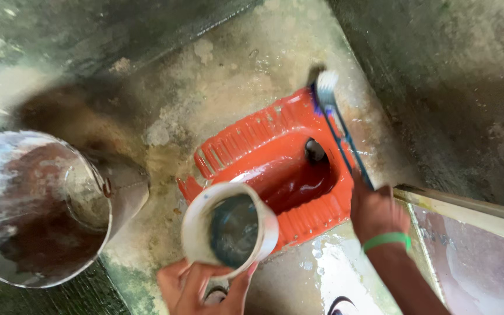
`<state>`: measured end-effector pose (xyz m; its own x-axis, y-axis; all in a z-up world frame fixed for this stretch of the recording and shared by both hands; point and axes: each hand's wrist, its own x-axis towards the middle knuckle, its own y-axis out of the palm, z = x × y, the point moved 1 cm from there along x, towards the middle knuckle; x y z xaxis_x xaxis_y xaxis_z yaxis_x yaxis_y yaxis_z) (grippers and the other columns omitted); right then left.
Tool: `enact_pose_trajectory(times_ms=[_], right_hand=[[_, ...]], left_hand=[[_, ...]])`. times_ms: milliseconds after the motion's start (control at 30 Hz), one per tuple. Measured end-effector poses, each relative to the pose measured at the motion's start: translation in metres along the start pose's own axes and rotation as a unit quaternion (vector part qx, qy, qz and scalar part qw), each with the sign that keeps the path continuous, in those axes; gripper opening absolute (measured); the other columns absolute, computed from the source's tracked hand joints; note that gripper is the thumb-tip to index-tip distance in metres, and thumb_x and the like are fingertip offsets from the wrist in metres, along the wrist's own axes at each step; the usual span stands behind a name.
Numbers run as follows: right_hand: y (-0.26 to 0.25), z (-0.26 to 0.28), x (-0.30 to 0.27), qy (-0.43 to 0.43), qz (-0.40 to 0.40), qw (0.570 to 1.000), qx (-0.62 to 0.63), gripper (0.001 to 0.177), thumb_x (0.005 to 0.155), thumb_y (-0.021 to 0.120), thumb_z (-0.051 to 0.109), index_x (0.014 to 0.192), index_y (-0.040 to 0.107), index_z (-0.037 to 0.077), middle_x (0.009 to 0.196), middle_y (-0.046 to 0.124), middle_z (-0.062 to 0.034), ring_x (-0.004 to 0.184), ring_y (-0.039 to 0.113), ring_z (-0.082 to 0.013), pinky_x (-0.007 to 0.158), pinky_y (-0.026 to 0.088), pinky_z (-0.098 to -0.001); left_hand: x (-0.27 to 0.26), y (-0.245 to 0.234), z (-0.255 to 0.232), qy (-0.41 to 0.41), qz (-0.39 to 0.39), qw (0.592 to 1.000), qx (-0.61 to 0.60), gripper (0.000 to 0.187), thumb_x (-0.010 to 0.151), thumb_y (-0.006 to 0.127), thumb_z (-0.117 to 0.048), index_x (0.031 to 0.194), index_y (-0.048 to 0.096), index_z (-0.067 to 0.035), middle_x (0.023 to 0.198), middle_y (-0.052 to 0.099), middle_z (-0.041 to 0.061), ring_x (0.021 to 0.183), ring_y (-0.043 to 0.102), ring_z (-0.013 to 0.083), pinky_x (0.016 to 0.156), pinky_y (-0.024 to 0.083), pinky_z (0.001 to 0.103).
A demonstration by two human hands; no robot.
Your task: The person cleans a red squat toilet by repeatedly scooping water from a bucket with a small cup and pouring it into the bowl, then scrubbing with a long-handled brush. They also use a yellow cup to rinse the toilet and floor area.
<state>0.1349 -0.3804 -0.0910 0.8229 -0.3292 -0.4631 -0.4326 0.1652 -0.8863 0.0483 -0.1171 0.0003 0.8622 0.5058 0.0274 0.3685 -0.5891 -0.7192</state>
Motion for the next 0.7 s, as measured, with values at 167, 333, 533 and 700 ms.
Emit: enact_pose_trajectory(times_ms=[167,333,533,700], right_hand=[[0.021,0.003,0.056,-0.028,-0.024,0.999,-0.013,0.047,0.104,0.049,0.041,0.151,0.046,0.047,0.109,0.066,-0.0253,0.09,0.07,-0.0467,0.078,0.058,-0.0567],[0.04,-0.016,-0.01,-0.021,0.046,0.992,-0.112,0.067,0.096,0.05,0.025,0.159,0.037,0.046,0.114,0.064,-0.0211,0.088,0.074,-0.0406,0.076,0.061,-0.0527],[0.048,-0.023,0.015,0.008,0.06,0.997,-0.053,0.056,0.102,0.048,0.041,0.157,0.036,0.047,0.116,0.062,-0.0227,0.09,0.073,-0.0437,0.076,0.06,-0.055],[0.045,-0.019,0.034,-0.055,-0.014,0.998,-0.031,0.053,0.102,0.05,0.038,0.154,0.043,0.043,0.113,0.062,-0.0261,0.089,0.07,-0.0491,0.076,0.058,-0.058]], left_hand=[[-0.018,-0.01,0.029,-0.001,0.012,1.0,0.019,0.033,0.048,0.098,-0.014,0.07,0.074,-0.013,0.105,0.057,0.012,0.102,0.062,0.0248,0.083,0.054,0.039],[0.0,-0.01,0.021,-0.02,0.018,0.999,-0.037,0.034,0.049,0.099,-0.016,0.072,0.075,-0.014,0.103,0.055,0.011,0.097,0.061,0.0237,0.08,0.057,0.039],[0.003,-0.012,0.003,-0.049,0.032,0.998,0.037,0.032,0.043,0.099,-0.014,0.065,0.075,-0.012,0.1,0.057,0.01,0.094,0.061,0.0238,0.079,0.052,0.039],[0.007,-0.011,-0.006,-0.029,-0.023,0.999,-0.004,0.038,0.046,0.099,-0.018,0.069,0.07,-0.011,0.098,0.056,0.007,0.097,0.062,0.0221,0.083,0.05,0.037]])
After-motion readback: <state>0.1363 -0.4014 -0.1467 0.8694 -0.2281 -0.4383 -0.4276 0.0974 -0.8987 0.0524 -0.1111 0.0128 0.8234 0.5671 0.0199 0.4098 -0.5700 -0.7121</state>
